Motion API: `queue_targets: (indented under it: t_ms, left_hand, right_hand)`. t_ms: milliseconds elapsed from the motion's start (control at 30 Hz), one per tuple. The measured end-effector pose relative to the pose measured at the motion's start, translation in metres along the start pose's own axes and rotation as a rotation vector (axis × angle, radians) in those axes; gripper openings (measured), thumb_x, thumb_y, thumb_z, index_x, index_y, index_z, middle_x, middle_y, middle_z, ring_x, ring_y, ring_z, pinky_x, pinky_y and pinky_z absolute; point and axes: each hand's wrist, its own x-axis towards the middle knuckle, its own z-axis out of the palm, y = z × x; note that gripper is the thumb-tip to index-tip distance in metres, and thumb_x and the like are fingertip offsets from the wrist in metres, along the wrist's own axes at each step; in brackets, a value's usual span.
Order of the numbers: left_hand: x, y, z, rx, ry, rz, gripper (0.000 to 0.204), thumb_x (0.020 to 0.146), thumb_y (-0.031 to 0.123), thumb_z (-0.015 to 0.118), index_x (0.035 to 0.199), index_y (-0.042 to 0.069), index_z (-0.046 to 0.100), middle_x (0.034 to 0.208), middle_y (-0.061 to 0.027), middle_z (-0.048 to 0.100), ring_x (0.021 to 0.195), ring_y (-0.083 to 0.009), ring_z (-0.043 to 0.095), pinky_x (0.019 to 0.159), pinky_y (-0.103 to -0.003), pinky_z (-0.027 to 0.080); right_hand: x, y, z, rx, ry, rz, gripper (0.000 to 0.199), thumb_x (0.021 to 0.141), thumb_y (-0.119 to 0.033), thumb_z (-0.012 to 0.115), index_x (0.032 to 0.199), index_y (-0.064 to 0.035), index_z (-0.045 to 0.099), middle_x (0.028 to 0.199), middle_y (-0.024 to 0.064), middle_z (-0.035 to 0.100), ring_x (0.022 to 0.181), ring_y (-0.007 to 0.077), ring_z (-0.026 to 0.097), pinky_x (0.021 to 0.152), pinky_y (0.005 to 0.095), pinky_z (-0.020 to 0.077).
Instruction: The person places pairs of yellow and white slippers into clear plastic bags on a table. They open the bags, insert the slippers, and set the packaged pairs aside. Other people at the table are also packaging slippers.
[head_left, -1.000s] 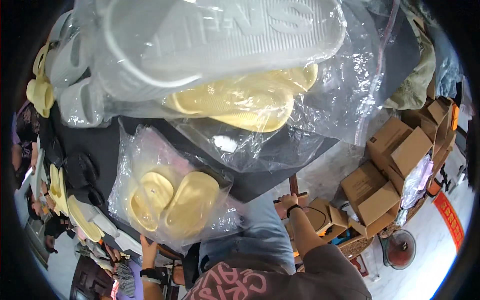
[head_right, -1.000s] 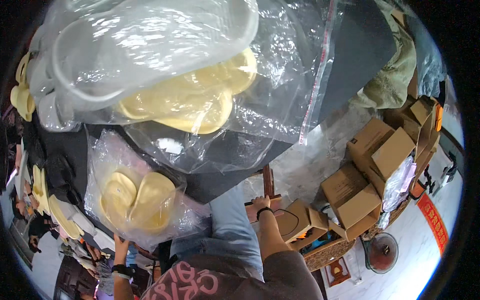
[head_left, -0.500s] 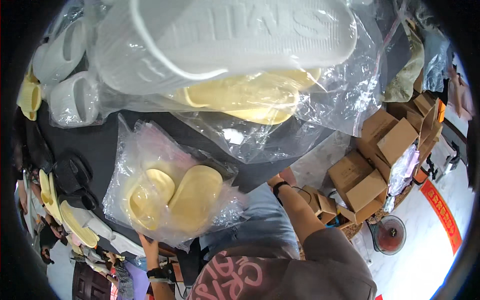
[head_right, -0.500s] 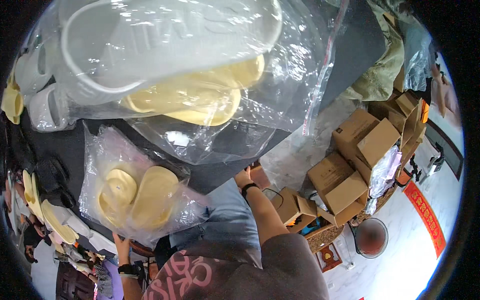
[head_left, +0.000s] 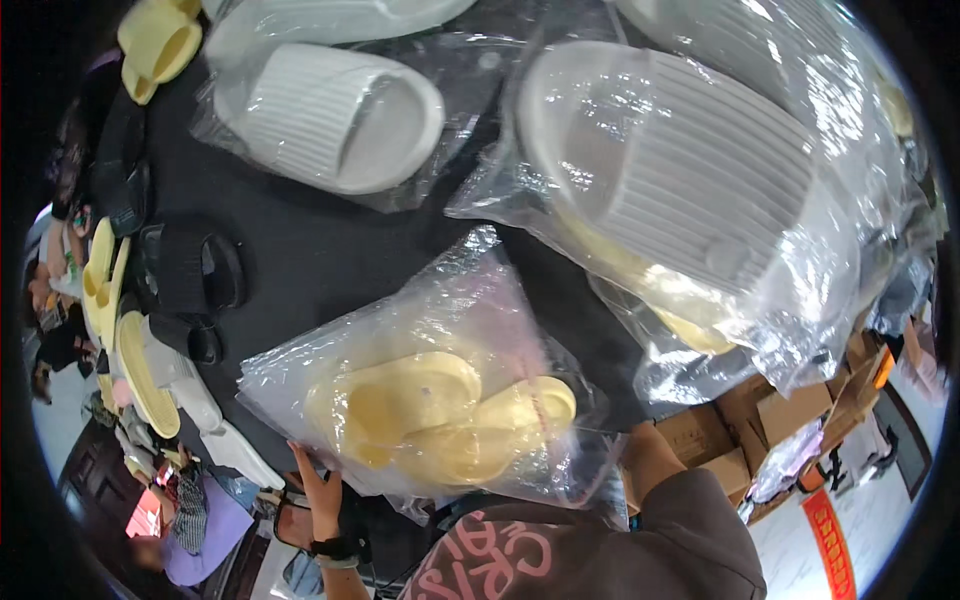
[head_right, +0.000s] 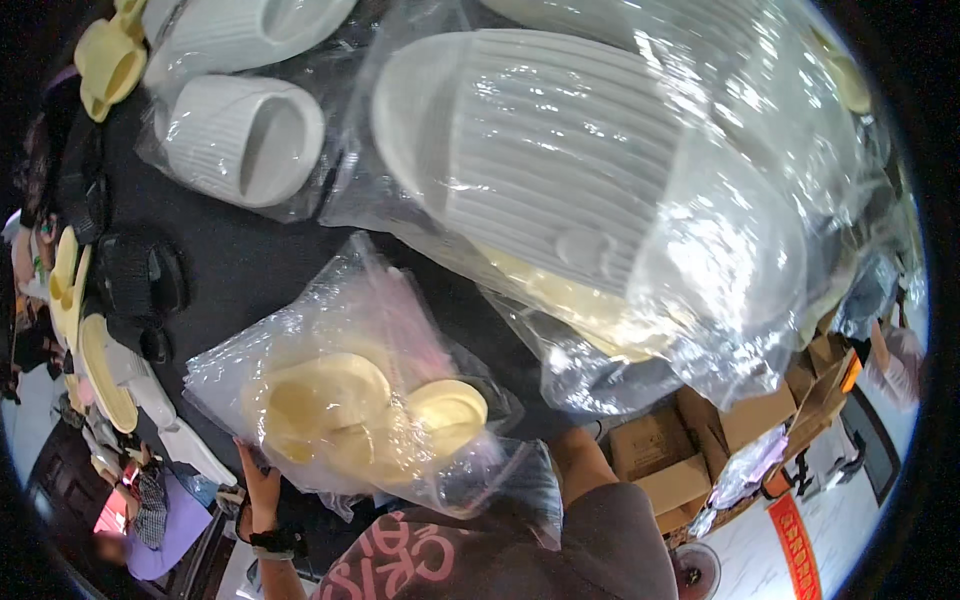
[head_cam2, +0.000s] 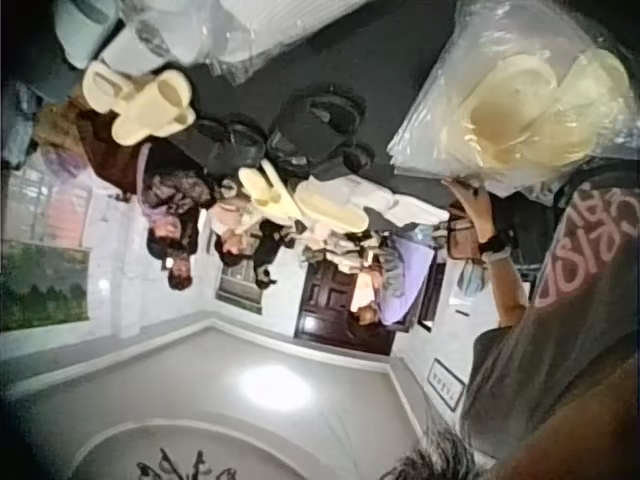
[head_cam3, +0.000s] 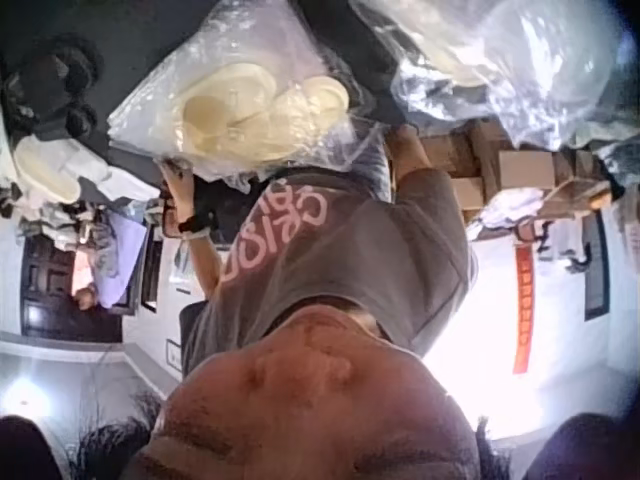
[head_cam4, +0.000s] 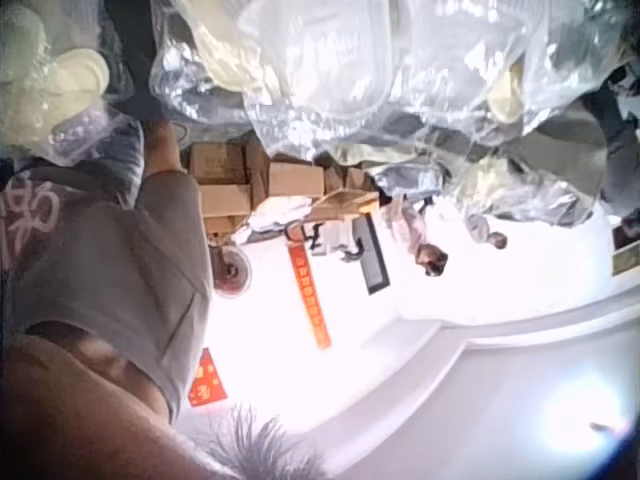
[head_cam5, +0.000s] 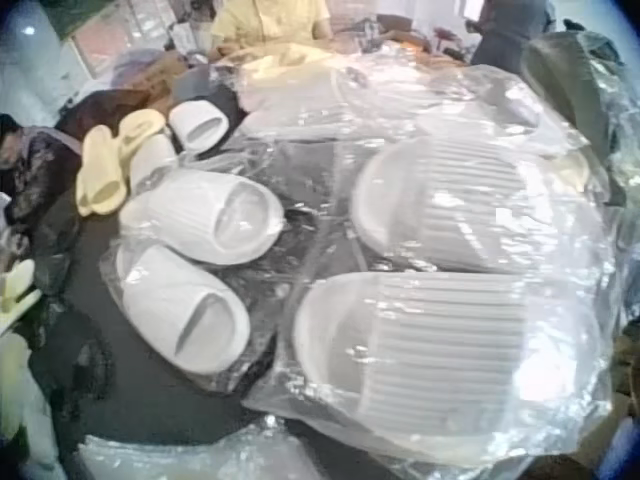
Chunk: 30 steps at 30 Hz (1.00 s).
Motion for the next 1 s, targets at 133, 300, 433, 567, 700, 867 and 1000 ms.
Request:
queue_targets:
  t_ms: [133,300,433,567,700,867,1000]
  left_hand:
    - [-0.005,-0.011,-0.002,-0.049,0.006,-0.009,0.090,0.072,-0.009,0.053,0.153,-0.005,0.014,0.162,-0.0228,0.013,0.149,-0.0324,0.019,0.119,-0.037,0.018]
    - [-0.001,-0.010,-0.004,-0.019,0.018,0.017,0.086,0.073,-0.010,0.052,0.152,-0.006,0.018,0.161,-0.0242,0.014,0.149,-0.0336,0.018,0.119,-0.038,0.019]
    - [-0.005,-0.013,0.004,0.005,0.072,0.082,0.085,0.072,-0.011,0.050,0.151,-0.007,0.019,0.161,-0.0247,0.015,0.149,-0.0340,0.019,0.118,-0.039,0.022]
    - [-0.005,-0.010,0.004,-0.012,0.077,0.045,0.085,0.072,-0.013,0.048,0.152,-0.005,0.020,0.161,-0.0221,0.015,0.149,-0.0337,0.019,0.117,-0.040,0.026]
    - [-0.009,0.008,0.004,0.021,0.113,0.055,0.086,0.070,-0.014,0.047,0.152,-0.002,0.024,0.161,-0.0212,0.019,0.148,-0.0350,0.023,0.115,-0.039,0.029]
    - [-0.005,0.011,0.010,0.082,0.219,0.169,0.086,0.067,-0.015,0.047,0.150,-0.001,0.029,0.158,-0.0227,0.025,0.146,-0.0371,0.026,0.115,-0.039,0.028]
    - [-0.014,-0.002,0.026,0.073,0.319,0.250,0.088,0.065,-0.015,0.047,0.150,-0.001,0.030,0.158,-0.0223,0.025,0.146,-0.0382,0.025,0.115,-0.041,0.028]
  right_hand:
    - [0.000,0.017,-0.010,-0.017,-0.042,0.003,0.027,0.090,-0.027,0.053,0.104,-0.0133,0.072,0.111,0.0109,0.068,0.105,0.0335,0.063,0.098,0.0617,0.0387]
    - [0.007,0.021,-0.006,-0.012,-0.067,0.006,0.027,0.090,-0.027,0.053,0.104,-0.0131,0.072,0.110,0.0115,0.068,0.104,0.0342,0.063,0.097,0.0607,0.0400]
    - [0.015,0.026,-0.017,-0.026,-0.063,-0.014,0.027,0.089,-0.027,0.054,0.104,-0.0129,0.072,0.110,0.0120,0.068,0.103,0.0348,0.063,0.097,0.0599,0.0411]
    - [0.017,0.038,-0.030,-0.045,-0.052,-0.027,0.027,0.089,-0.027,0.054,0.104,-0.0126,0.072,0.109,0.0125,0.068,0.102,0.0354,0.064,0.096,0.0591,0.0421]
    - [0.025,0.050,-0.041,-0.072,-0.046,-0.039,0.027,0.089,-0.027,0.054,0.104,-0.0124,0.072,0.109,0.0131,0.068,0.101,0.0360,0.064,0.095,0.0583,0.0432]
    - [0.047,0.053,-0.037,-0.103,0.013,-0.070,0.027,0.088,-0.027,0.055,0.103,-0.0122,0.072,0.108,0.0137,0.069,0.100,0.0367,0.064,0.094,0.0573,0.0445]
    - [0.071,0.056,-0.057,-0.162,0.084,-0.121,0.027,0.088,-0.027,0.055,0.103,-0.0119,0.072,0.108,0.0142,0.069,0.099,0.0373,0.064,0.093,0.0565,0.0456]
